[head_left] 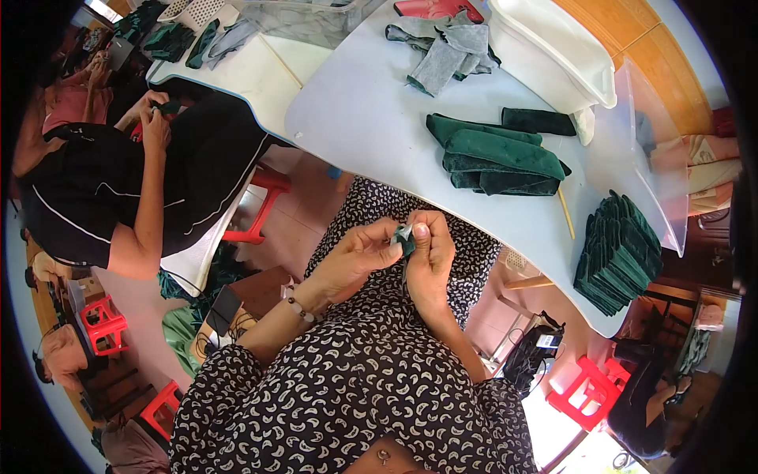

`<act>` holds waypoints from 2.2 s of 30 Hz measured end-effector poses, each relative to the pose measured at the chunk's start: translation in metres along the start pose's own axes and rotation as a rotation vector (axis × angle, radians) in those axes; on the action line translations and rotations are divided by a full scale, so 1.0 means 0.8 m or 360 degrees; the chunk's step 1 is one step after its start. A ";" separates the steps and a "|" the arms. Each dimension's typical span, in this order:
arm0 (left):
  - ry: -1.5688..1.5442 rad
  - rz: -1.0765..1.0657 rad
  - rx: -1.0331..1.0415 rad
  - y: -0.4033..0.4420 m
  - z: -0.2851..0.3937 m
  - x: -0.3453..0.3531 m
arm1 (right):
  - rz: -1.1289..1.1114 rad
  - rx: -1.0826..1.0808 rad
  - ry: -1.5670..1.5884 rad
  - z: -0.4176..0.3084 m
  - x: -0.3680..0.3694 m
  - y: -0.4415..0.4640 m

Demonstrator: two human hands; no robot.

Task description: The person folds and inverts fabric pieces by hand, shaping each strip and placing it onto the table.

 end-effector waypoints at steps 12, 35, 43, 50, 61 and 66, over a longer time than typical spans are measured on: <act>-0.0455 0.0194 0.0033 -0.002 -0.005 0.001 | 0.0215 -0.0666 -0.0510 -0.055 -0.016 -0.010; 0.1015 0.0032 0.0389 -0.005 0.056 -0.055 | -0.0966 0.0786 -0.0075 -0.055 -0.086 -0.013; 0.0439 0.0067 -0.0257 0.023 0.054 -0.032 | -0.0512 0.0255 -0.0640 -0.059 -0.073 -0.014; 0.0441 -0.0192 -0.0427 0.041 0.038 -0.029 | -0.0399 -0.0247 -0.0646 -0.071 -0.030 -0.007; 0.0497 0.0142 0.0362 -0.001 0.025 0.011 | -0.0108 0.0118 -0.0339 -0.040 -0.023 -0.009; 0.0512 0.0242 0.0353 -0.005 0.016 0.005 | -0.0070 0.0077 -0.0348 -0.045 -0.020 -0.011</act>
Point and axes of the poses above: each hand's wrist, its own y-axis towards the middle knuckle, its own x-axis out of the palm, z = x × y, the point moved 2 cm from there along y, towards the middle knuckle, and after that the axes turned 14 degrees about x, right-handed, at the moved point
